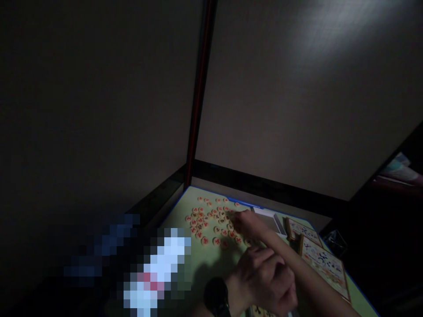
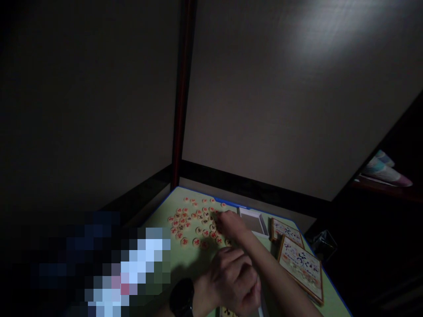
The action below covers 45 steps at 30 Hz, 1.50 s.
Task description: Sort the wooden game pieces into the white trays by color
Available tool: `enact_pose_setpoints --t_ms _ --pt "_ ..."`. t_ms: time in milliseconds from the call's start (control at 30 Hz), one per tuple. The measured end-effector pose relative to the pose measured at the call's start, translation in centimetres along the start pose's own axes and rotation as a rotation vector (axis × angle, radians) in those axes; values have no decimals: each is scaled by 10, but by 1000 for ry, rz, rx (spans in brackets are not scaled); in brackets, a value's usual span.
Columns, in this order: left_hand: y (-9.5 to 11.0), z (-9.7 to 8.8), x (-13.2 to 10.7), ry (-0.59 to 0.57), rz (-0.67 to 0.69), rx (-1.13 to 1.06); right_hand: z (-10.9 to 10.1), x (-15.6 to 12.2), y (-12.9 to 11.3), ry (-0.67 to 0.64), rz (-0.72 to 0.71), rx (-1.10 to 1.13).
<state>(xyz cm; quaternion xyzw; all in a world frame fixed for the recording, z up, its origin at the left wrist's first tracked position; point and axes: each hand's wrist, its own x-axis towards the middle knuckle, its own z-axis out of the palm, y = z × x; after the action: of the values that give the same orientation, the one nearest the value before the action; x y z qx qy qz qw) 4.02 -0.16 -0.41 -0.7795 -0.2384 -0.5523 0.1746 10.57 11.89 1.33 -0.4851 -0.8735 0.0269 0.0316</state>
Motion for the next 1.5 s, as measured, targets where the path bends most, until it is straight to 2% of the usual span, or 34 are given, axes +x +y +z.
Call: enact_pose_setpoints --t_ms 233,333,400,500,667,833,967,1067,1167,1233,1300,1400,1500 --pt "0 -3 -1 -20 -23 21 -8 16 12 45 44 37" --pt "-2 -3 0 41 -16 8 -12 35 18 60 69 68" --pt "-3 -3 0 87 -10 -1 -10 47 19 54 87 80" --pt "-4 -4 1 78 -26 20 0 59 19 27 96 82" --pt "-6 -3 -2 13 -49 55 10 59 18 -7 51 64" --pt "-6 -1 -5 -31 -61 71 12 55 15 20 47 44" --pt "-9 0 -6 38 -114 51 8 51 10 52 36 55" --pt "-15 3 -5 73 -325 11 -5 35 10 88 25 78" --pt "-28 6 -2 67 -732 -121 -20 -1 15 152 -11 146" --pt "-36 10 0 49 -996 -254 -26 -33 19 283 -108 271" --pt "-42 14 1 28 -1174 -443 -26 -66 22 394 -138 358" --pt "-40 18 0 -34 -1292 -861 -19 -106 21 492 -139 392" --pt "-31 16 -1 -108 -1312 -1200 -7 -127 18 573 -135 382"
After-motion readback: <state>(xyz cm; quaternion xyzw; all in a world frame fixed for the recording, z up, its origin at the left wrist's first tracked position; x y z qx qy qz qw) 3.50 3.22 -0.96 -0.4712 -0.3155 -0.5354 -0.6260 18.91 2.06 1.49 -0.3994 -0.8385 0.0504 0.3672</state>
